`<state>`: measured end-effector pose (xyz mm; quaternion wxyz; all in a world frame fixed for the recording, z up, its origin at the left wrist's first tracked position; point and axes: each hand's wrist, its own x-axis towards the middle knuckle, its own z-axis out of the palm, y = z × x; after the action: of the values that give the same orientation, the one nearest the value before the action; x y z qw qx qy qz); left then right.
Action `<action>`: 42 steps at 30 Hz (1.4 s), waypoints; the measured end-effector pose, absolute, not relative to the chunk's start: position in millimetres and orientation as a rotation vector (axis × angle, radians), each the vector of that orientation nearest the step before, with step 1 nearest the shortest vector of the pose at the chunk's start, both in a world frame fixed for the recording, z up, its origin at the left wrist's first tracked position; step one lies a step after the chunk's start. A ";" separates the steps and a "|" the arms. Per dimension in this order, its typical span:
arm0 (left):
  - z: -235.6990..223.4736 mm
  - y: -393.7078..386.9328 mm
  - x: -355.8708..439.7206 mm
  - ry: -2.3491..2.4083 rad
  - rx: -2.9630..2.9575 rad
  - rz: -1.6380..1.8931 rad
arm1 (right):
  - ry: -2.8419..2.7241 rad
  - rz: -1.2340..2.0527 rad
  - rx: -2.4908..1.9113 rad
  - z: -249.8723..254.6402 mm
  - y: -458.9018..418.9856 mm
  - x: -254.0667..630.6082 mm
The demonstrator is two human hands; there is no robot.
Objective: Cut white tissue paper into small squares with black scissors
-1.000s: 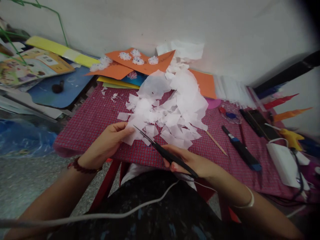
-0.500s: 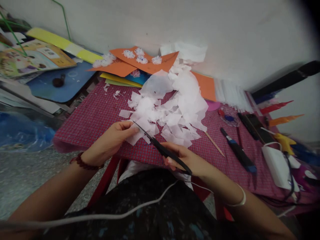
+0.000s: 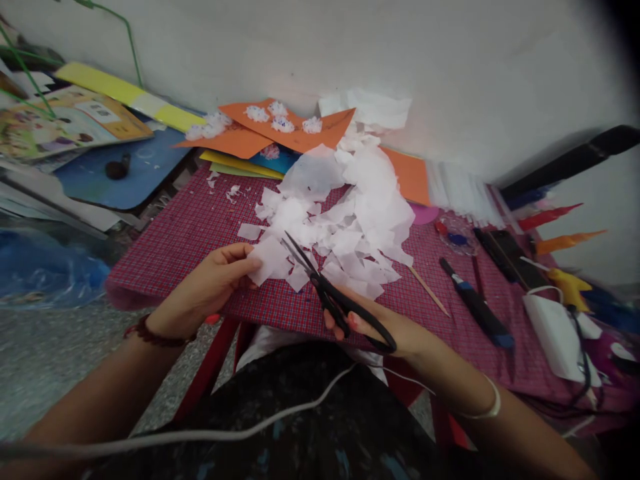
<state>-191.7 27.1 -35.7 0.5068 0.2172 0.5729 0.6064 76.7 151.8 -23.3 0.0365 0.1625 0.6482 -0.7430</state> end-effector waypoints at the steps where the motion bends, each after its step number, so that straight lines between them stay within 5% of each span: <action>1: -34.4 27.7 -191.7 1.379 0.506 1.511 | 1.990 -2.282 0.491 -22.9 152.6 78.5; 6: -28.6 33.2 -188.4 1.328 0.450 1.654 | 1.966 -2.256 0.549 -15.8 150.6 83.2; 15: -38.5 35.9 -180.7 1.326 0.545 1.415 | 1.913 -2.244 0.529 -8.9 150.3 72.4; 24: -32.7 38.6 -189.6 1.279 0.387 1.649 | 1.934 -2.291 0.509 -7.1 145.5 85.9; 42: -35.3 41.0 -177.1 1.319 0.435 1.375 | 1.935 -2.237 0.653 -22.7 142.7 63.4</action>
<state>-177.1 41.0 -35.3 0.5594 0.1845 0.5594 0.5832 63.4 142.7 -22.7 0.0564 0.2153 0.6377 -0.7374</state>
